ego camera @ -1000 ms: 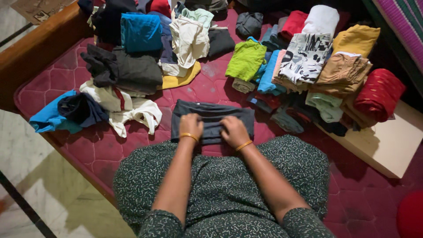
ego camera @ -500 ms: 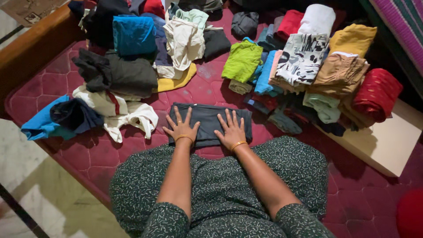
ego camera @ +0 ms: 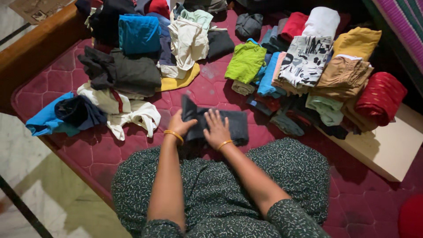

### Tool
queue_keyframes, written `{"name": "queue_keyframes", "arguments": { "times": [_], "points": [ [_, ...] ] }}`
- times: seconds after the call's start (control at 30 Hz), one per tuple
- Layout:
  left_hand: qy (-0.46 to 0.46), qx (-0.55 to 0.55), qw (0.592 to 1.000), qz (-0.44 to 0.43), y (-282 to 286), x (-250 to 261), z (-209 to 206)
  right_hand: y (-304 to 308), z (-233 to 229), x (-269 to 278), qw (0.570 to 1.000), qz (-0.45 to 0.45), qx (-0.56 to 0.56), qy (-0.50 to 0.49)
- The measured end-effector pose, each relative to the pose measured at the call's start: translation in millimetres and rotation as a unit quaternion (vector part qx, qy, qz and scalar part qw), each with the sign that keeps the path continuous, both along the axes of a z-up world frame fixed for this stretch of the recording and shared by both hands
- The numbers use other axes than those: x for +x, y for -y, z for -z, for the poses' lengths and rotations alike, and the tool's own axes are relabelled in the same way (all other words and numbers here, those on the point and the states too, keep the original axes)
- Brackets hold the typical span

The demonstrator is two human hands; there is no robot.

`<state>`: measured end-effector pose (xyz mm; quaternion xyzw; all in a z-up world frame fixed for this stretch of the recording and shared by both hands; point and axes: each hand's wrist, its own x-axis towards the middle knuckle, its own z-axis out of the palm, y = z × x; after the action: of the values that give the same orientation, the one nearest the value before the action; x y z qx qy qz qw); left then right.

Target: The person sits on a mattress and folds several pieces of clothing one by one, including a patterned shirt, an orange shirt, beige shorts, and dark pants. Each item is smoothed, folded into a compact rectangle, and placed into a growing stack on the right side of the mattress.

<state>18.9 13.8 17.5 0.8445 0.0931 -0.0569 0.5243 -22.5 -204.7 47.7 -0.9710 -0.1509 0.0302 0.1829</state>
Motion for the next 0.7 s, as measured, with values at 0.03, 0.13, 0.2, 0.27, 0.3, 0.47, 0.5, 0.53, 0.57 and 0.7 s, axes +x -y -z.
{"name": "queue_keyframes", "arguments": {
  "times": [0.03, 0.13, 0.2, 0.27, 0.3, 0.47, 0.5, 0.53, 0.57, 0.7],
  "points": [
    [-0.013, -0.076, 0.996, 0.037, 9, -5, -5, -7, 6, -2, 1.000, -0.015, -0.004, -0.007],
    [-0.080, -0.162, 0.978, 0.100, 50, -19, -12, -27, 29, -8, 0.998, -0.058, -0.007, -0.018],
    [-0.151, -0.088, 0.976, 0.134, 82, -30, -10, -35, 43, -11, 0.997, -0.075, -0.003, -0.011],
    [-0.080, -0.080, 0.979, 0.168, 112, -40, -6, -35, 52, -12, 0.997, -0.081, -0.002, -0.001],
    [0.017, -0.047, 0.984, 0.174, 121, -45, -7, -32, 55, -13, 0.997, -0.081, -0.003, 0.003],
    [0.179, 0.191, 0.948, 0.179, 139, -59, -28, 1, 50, -9, 0.997, -0.069, -0.020, 0.013],
    [0.180, 0.238, 0.935, 0.194, 138, -61, -32, 8, 46, -10, 0.997, -0.067, -0.023, 0.012],
    [0.179, 0.283, 0.919, 0.208, 137, -62, -36, 13, 43, -10, 0.997, -0.067, -0.026, 0.011],
    [0.179, 0.329, 0.900, 0.221, 135, -62, -39, 18, 40, -11, 0.997, -0.069, -0.029, 0.008],
    [0.220, 0.396, 0.863, 0.225, 134, -63, -36, 51, 24, -16, 0.994, -0.089, -0.054, -0.036]
  ]
}}
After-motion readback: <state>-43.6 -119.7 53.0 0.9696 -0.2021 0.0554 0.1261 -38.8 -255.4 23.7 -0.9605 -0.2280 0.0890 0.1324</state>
